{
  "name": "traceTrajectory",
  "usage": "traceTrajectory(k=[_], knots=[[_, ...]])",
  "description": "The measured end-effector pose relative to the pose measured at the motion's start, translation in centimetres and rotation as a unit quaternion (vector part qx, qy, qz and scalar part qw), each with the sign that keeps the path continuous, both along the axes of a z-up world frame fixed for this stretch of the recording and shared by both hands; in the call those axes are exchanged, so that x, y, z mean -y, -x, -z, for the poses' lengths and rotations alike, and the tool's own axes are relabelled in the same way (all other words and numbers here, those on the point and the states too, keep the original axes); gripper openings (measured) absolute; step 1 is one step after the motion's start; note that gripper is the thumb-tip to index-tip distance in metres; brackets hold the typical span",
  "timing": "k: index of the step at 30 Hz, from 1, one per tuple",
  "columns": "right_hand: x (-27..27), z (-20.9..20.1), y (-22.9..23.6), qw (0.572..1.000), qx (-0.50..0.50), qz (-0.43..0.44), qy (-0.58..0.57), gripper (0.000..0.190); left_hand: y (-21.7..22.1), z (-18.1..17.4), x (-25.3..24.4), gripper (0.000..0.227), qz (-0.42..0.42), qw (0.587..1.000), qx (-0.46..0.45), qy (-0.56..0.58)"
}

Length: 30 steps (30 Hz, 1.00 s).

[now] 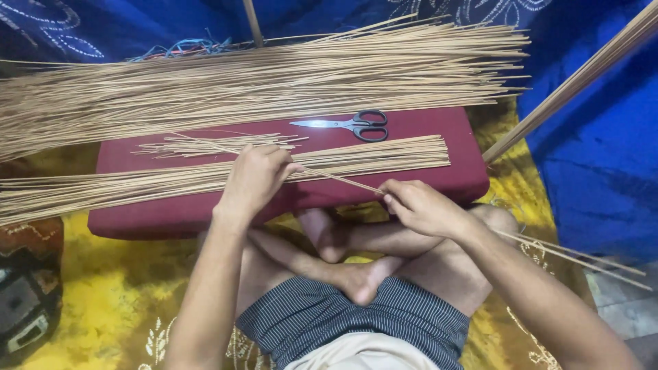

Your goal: Cutting long thin wooden sticks to size and organizing them into bundles on a cushion.

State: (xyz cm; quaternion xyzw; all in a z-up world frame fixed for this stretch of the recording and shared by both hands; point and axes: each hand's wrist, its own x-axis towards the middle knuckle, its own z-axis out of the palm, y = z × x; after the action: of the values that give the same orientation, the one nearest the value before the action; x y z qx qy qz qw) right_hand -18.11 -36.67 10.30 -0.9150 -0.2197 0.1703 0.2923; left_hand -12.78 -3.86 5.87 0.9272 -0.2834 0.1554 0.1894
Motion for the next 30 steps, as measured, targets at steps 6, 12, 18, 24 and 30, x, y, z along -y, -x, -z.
traceTrajectory(k=[6, 12, 18, 24, 30], knots=[[-5.2, -0.7, -0.3, 0.998, 0.020, -0.020, -0.056, 0.023, 0.3, 1.3, 4.9, 0.013, 0.037, 0.999, 0.040, -0.003], [-5.6, 0.0, -1.3, 0.996, 0.036, 0.005, -0.085, 0.022, 1.5, 0.8, 5.7, 0.041, 0.012, 0.983, 0.184, 0.016], [-4.3, 1.5, -1.8, 0.993, -0.008, 0.043, -0.113, 0.027, 3.3, 4.3, 6.9, 0.028, -0.133, 0.903, 0.146, 0.382], [-3.9, 3.2, -1.8, 0.990, -0.040, 0.049, -0.124, 0.028, 0.7, 6.4, 7.0, 0.066, 0.013, 0.642, -0.212, 0.736], [-3.5, 4.8, -1.7, 0.974, -0.124, 0.067, -0.177, 0.029, -0.4, 7.1, 6.9, 0.042, 0.037, 0.592, -0.235, 0.770]])
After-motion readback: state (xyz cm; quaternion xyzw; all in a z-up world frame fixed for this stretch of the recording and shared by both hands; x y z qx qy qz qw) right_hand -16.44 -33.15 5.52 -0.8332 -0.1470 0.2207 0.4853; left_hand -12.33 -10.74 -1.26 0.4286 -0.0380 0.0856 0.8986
